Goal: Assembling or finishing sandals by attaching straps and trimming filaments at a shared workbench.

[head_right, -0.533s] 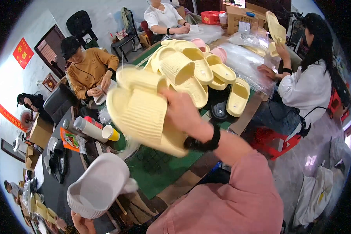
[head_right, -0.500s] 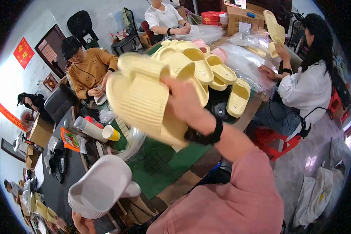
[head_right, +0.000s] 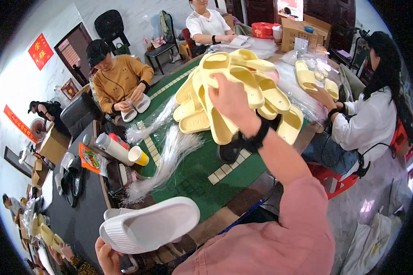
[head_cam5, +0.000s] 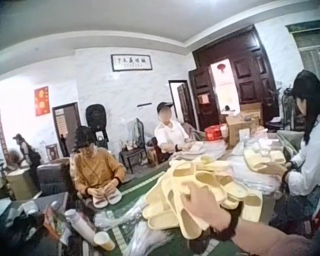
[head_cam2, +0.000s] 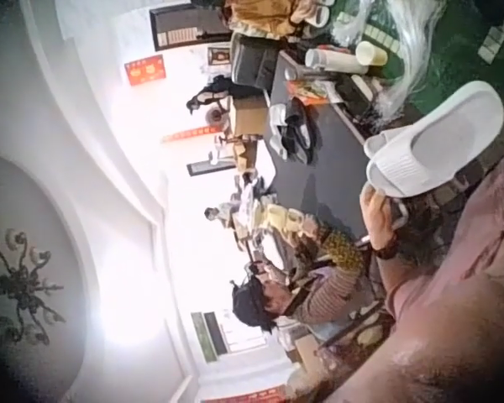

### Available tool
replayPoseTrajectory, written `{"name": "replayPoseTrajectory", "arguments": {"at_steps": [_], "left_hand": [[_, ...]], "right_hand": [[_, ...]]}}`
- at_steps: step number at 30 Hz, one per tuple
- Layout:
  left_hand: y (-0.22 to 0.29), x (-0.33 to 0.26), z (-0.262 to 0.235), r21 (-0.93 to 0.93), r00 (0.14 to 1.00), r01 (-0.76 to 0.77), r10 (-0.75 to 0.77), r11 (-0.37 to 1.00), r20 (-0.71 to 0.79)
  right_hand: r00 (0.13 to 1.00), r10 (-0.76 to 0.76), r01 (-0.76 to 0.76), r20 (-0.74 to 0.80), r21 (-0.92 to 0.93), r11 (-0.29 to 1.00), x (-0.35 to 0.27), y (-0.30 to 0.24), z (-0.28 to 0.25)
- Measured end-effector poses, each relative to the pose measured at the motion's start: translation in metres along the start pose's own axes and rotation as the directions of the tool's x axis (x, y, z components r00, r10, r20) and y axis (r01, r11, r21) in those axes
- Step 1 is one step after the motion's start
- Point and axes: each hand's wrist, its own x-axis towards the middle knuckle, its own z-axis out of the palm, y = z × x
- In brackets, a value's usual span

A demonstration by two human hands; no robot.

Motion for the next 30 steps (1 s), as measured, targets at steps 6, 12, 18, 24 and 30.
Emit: {"name": "replayPoseTrajectory", "arguments": {"at_steps": [6, 12, 18, 24, 30], "left_hand": [[0.015, 0.005, 0.01, 0.103, 0.993, 0.101, -0.107, 0.99, 0.055], [0.004, 0.02, 0.027, 0.059, 0.981, -0.041, 0.029, 0.997, 0.194], [0.004, 0.016, 0.038, 0.155, 0.979, -0.104, 0.074, 0.982, 0.192], [-0.006, 0.017, 0.037, 0.248, 0.947, -0.231, 0.159, 0.941, 0.28], [0.006, 0.021, 0.05, 0.181, 0.898, -0.194, 0.1, 0.964, 0.428]], "right_hand": [[0.861, -0.016, -0.163, 0.508, 0.305, 0.938, -0.101, -0.044, 0.012], [0.495, -0.217, -0.264, 0.841, 0.384, 0.885, -0.179, -0.032, 0.054], [0.327, -0.328, -0.2, 0.886, 0.404, 0.893, -0.212, -0.039, 0.071], [0.427, -0.39, -0.331, 0.816, 0.542, 0.772, -0.206, -0.069, 0.079], [0.356, -0.475, -0.574, 0.805, 0.59, 0.569, -0.219, -0.074, 0.112]]}}
